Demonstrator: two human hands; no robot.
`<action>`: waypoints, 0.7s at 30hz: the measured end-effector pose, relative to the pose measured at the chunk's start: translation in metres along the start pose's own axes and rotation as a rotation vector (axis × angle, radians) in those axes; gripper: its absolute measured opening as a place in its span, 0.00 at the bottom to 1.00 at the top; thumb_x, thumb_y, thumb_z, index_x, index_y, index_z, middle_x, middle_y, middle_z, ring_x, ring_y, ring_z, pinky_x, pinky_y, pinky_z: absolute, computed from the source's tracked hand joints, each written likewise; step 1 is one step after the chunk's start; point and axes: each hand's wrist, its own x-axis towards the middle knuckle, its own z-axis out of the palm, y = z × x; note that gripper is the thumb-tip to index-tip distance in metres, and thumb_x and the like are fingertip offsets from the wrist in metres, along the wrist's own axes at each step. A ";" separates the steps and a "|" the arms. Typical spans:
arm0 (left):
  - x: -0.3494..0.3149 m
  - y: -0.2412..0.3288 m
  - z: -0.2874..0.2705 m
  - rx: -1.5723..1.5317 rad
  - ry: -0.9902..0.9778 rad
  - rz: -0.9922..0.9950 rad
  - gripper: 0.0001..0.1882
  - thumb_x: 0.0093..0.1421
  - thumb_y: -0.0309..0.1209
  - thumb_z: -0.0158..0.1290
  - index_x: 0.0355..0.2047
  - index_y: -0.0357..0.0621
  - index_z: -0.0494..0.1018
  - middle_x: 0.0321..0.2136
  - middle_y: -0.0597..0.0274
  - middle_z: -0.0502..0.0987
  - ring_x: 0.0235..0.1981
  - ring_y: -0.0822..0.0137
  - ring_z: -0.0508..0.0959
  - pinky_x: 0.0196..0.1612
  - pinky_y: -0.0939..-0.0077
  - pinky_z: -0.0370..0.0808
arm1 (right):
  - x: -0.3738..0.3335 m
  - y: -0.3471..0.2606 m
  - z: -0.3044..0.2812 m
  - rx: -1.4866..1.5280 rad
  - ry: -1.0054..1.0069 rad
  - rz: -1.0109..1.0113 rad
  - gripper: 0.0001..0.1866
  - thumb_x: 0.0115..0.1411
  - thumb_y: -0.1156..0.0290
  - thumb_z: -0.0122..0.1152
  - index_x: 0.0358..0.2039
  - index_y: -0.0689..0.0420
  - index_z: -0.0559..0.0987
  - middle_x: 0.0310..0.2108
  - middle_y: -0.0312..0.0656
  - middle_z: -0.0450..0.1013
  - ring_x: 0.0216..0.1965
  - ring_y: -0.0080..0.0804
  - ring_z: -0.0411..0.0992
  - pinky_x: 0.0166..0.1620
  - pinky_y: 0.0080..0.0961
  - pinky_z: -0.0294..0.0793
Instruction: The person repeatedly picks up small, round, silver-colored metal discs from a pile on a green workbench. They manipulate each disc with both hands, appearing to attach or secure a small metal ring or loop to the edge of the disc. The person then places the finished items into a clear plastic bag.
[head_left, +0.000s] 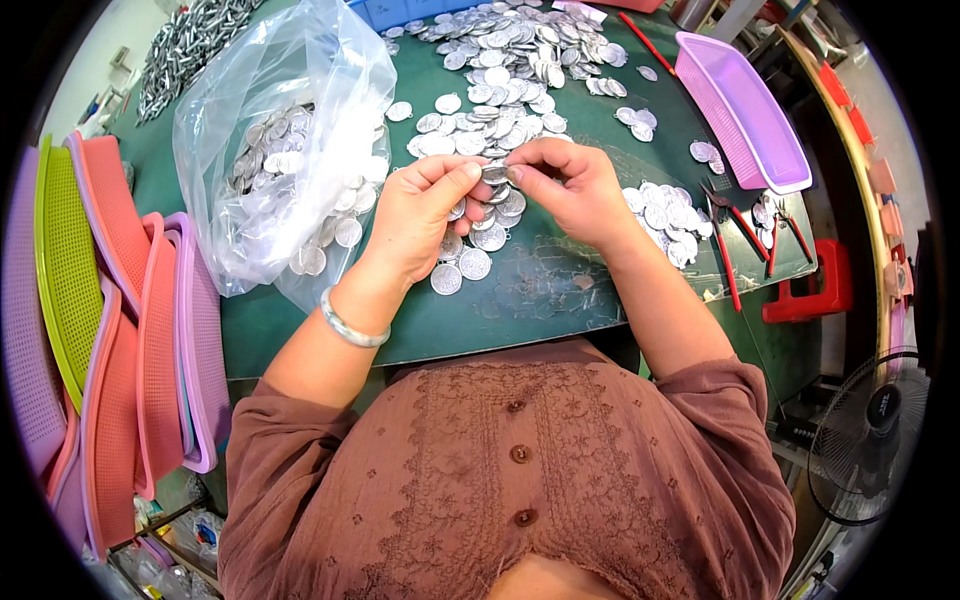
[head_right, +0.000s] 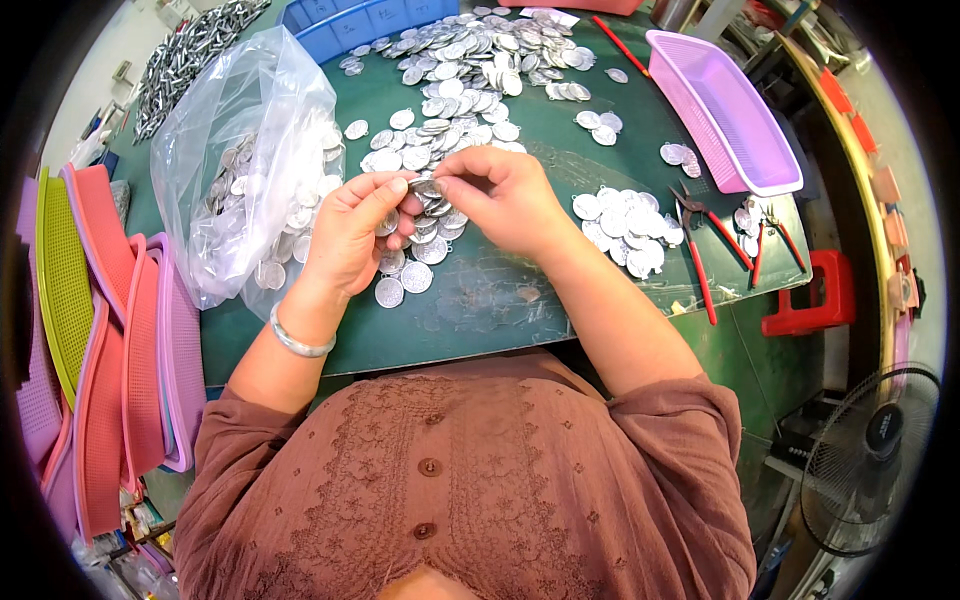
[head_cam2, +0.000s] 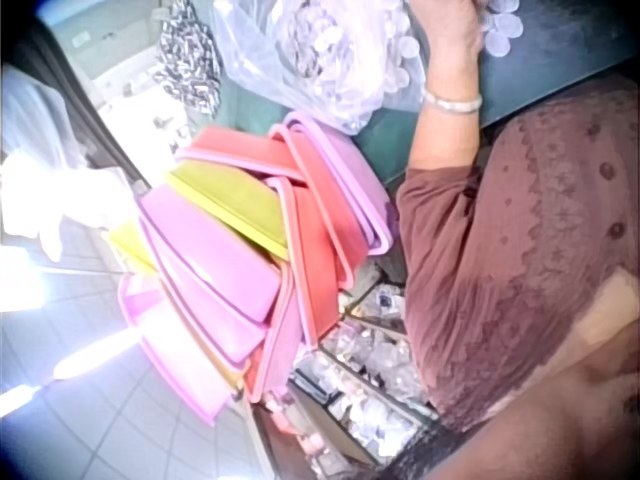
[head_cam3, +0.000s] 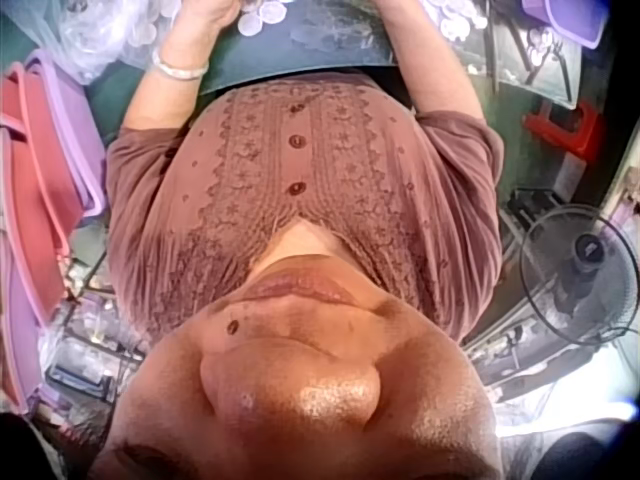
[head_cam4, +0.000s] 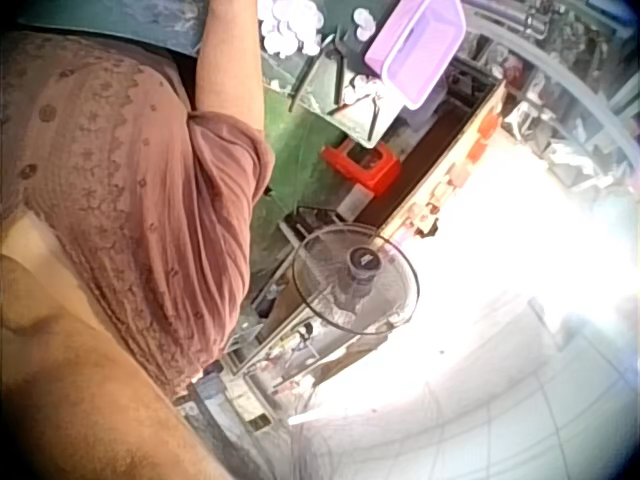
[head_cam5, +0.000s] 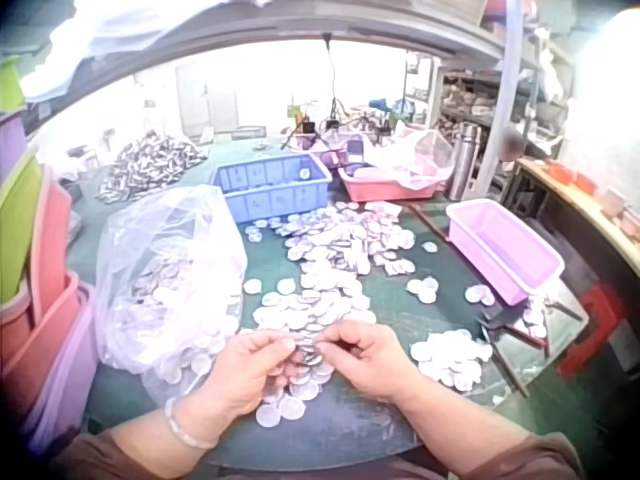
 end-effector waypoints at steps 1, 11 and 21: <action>0.000 0.000 0.001 -0.020 0.006 0.011 0.07 0.55 0.26 0.48 0.33 0.39 0.72 0.22 0.65 0.72 0.21 0.78 0.70 0.21 0.90 0.65 | 0.000 0.000 0.001 0.002 0.005 -0.005 0.04 0.50 0.76 0.56 0.28 0.62 0.75 0.25 0.35 0.72 0.29 0.18 0.68 0.33 0.16 0.68; 0.001 -0.005 0.002 0.070 -0.027 0.282 0.17 0.52 0.18 0.48 0.43 0.37 0.63 0.30 0.63 0.71 0.25 0.78 0.70 0.25 0.89 0.67 | 0.001 -0.001 0.003 0.290 -0.007 0.048 0.08 0.50 0.78 0.56 0.33 0.64 0.73 0.28 0.35 0.71 0.30 0.18 0.68 0.35 0.15 0.68; 0.000 -0.007 0.003 0.113 -0.007 0.285 0.12 0.52 0.19 0.49 0.39 0.36 0.69 0.29 0.64 0.71 0.24 0.78 0.70 0.25 0.89 0.67 | 0.000 0.002 0.001 0.243 -0.043 0.092 0.07 0.50 0.77 0.55 0.31 0.63 0.74 0.26 0.32 0.71 0.28 0.15 0.67 0.33 0.14 0.67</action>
